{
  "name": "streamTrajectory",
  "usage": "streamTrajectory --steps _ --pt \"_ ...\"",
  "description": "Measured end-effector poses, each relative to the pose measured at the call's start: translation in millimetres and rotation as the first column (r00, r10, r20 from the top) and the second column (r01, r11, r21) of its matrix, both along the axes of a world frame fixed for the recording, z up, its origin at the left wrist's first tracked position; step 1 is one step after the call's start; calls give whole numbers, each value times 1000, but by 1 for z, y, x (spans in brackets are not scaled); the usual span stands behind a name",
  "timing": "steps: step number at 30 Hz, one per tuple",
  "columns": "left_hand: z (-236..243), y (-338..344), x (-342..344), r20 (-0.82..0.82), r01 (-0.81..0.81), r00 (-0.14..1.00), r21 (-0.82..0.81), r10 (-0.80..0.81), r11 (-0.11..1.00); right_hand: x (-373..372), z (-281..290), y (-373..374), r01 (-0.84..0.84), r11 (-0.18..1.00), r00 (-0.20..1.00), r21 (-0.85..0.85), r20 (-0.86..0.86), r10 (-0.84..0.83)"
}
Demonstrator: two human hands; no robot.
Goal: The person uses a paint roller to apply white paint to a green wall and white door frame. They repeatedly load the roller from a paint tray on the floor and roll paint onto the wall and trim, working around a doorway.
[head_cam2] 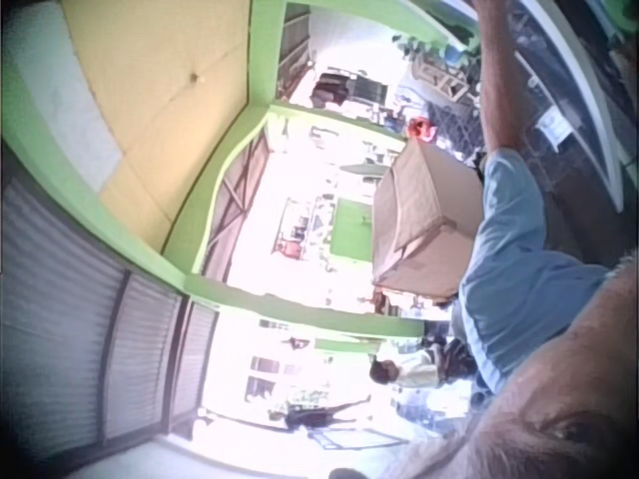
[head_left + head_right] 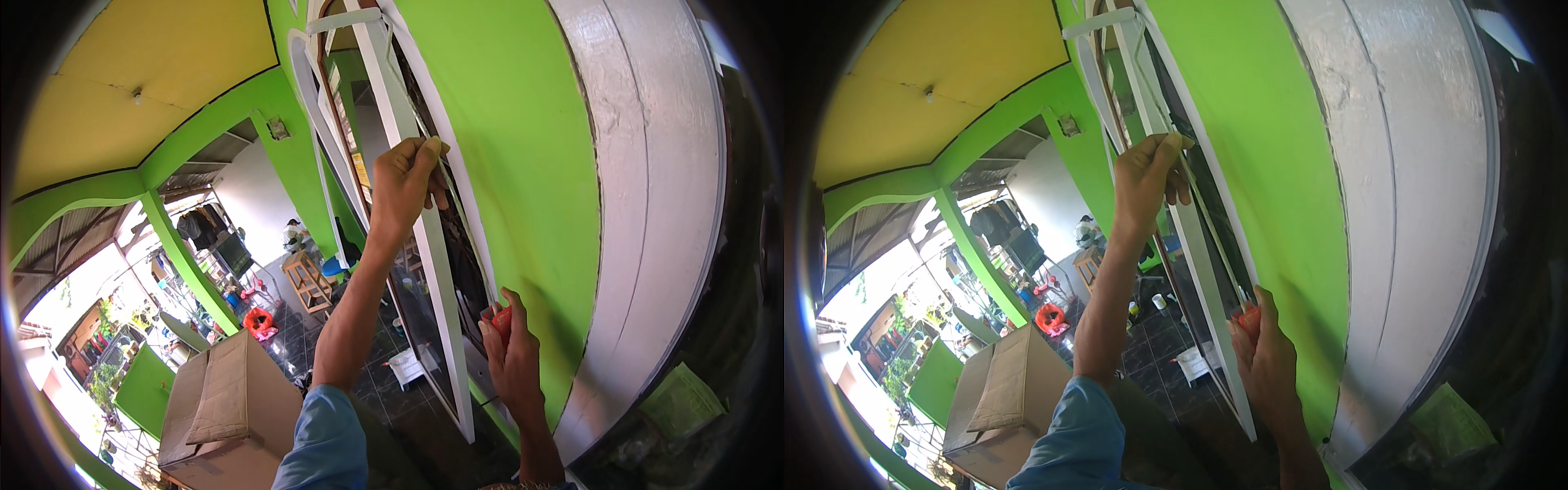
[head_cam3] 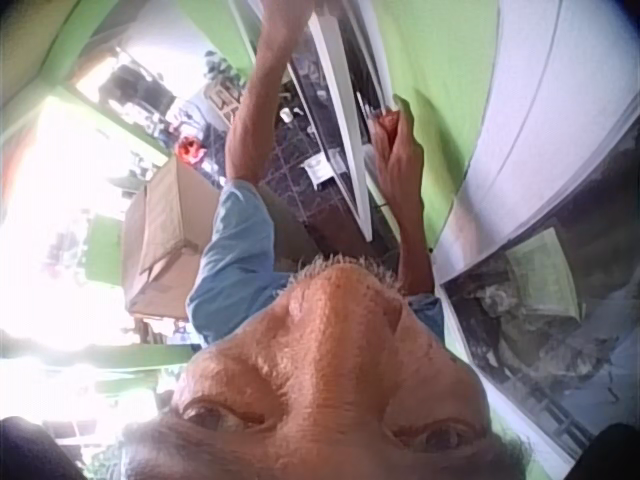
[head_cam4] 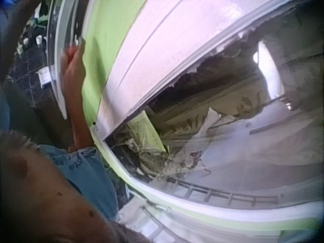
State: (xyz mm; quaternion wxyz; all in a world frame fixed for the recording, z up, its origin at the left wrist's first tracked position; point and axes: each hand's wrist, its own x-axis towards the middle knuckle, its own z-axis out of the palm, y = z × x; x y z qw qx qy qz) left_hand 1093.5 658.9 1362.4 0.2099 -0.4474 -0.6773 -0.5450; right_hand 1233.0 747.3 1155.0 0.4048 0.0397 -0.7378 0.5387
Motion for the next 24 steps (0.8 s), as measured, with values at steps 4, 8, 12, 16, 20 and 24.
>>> streamTrajectory --steps 4,8,12,16,20,24 --pt "15 2 1 -34 -15 999 18 16 1000 -5 11 1 66 996 996 57 -62 -63" --pt "30 4 -4 -79 -15 997 17 16 1000 -8 29 0 109 991 989 83 -114 -99" --pt "43 6 -9 -96 -10 995 47 14 999 -13 43 -1 65 997 994 35 -86 -61" --pt "56 5 -12 -131 0 991 55 7 999 -18 50 0 52 999 994 14 -95 -50" --pt "37 3 -6 -84 -22 996 0 22 1000 -20 26 1 68 997 989 32 -136 -63" --pt "-5 -6 0 29 -41 999 -46 42 998 -12 -18 -6 38 999 995 8 -91 -37"
